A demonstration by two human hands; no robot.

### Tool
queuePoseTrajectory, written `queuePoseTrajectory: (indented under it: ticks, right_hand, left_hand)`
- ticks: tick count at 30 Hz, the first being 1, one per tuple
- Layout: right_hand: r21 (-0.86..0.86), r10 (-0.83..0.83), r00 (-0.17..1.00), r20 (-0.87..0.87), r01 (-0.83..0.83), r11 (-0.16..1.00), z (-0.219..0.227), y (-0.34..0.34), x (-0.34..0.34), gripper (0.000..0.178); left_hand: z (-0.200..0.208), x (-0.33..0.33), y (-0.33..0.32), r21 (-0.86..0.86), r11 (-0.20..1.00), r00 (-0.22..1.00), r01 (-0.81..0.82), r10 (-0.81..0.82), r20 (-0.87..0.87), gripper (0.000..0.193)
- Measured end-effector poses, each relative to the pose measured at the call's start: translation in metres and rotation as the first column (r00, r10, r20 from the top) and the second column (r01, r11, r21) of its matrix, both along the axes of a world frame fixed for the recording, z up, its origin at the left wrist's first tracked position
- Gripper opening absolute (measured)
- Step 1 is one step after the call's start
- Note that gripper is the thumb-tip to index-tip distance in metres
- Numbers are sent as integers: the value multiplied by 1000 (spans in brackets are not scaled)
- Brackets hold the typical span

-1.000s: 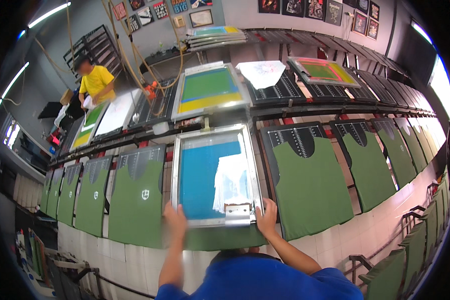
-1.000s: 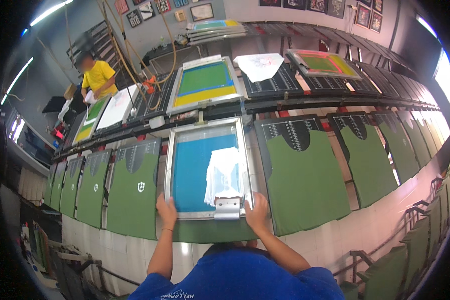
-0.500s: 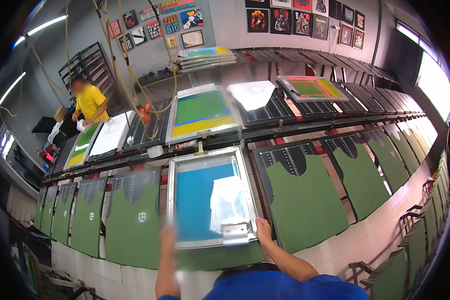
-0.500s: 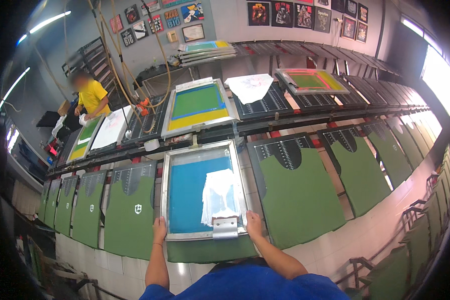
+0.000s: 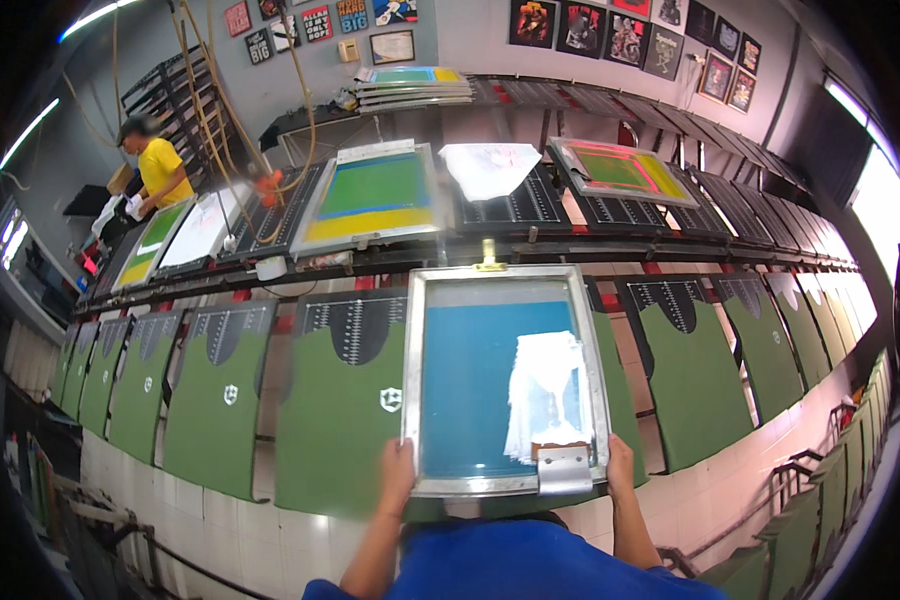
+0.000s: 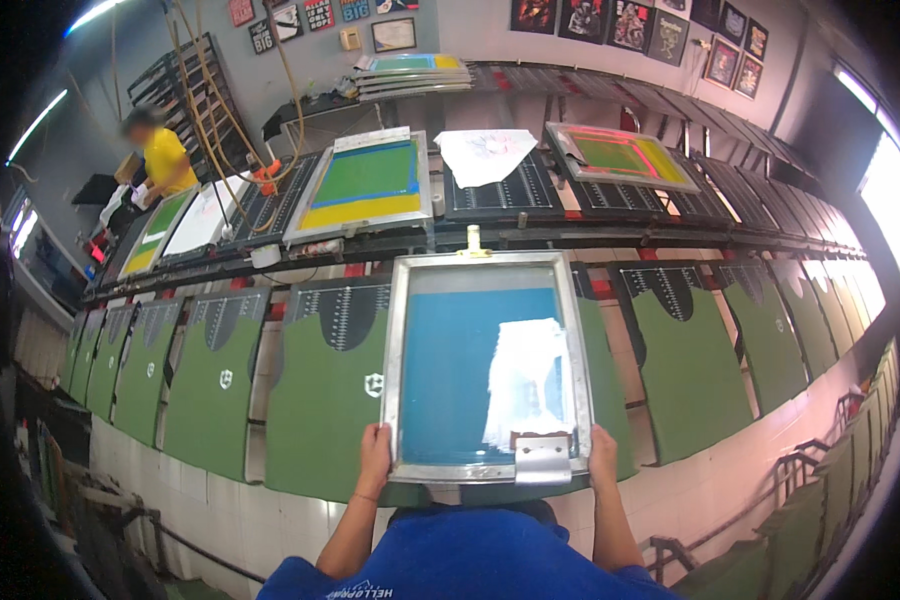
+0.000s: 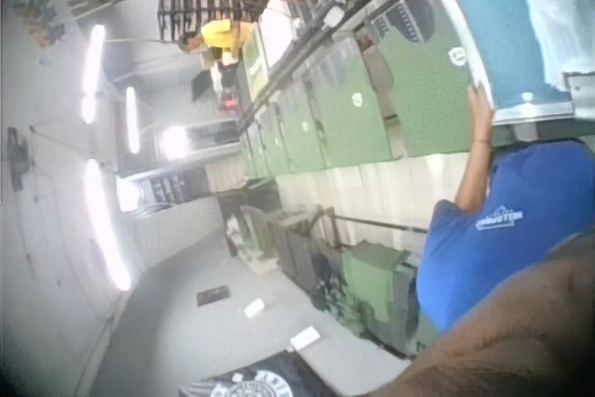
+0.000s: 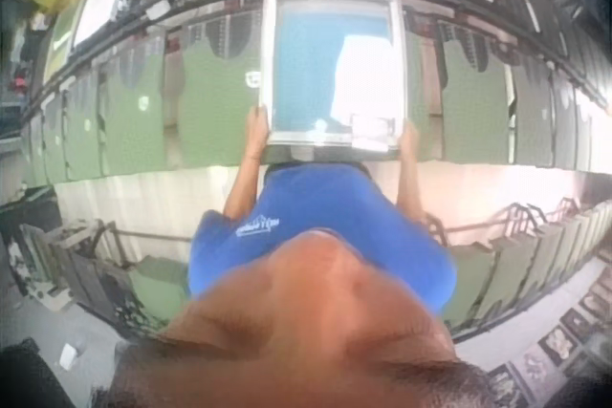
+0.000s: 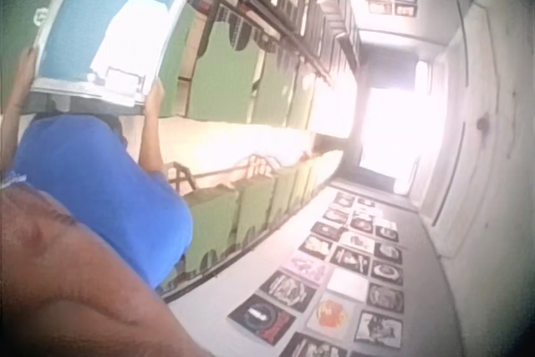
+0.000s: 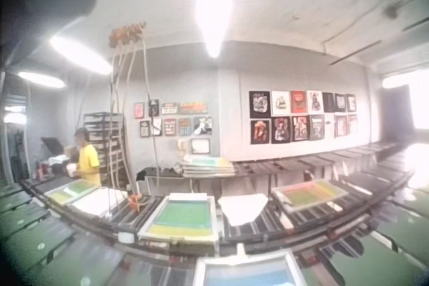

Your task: The person uses a squeegee to pull white ink across a screen printing frame, applying it to a green t-shirt. Another person in a yellow shirt is visible in the background working at a separate station.

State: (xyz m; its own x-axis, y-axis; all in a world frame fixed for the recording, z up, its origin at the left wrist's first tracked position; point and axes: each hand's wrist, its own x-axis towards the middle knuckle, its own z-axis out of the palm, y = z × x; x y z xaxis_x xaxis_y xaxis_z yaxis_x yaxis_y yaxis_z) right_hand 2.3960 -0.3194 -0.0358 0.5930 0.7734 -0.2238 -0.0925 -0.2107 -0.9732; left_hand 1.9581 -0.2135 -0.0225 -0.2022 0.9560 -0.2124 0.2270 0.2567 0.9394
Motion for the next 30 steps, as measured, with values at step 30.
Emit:
queuePoseTrajectory:
  ticks: [30]
  right_hand:
    - [29, 91, 959, -270, -86, 996, 16, 50, 137, 28]
  left_hand:
    - [36, 135, 11, -11, 999, 998, 33, -32, 52, 41]
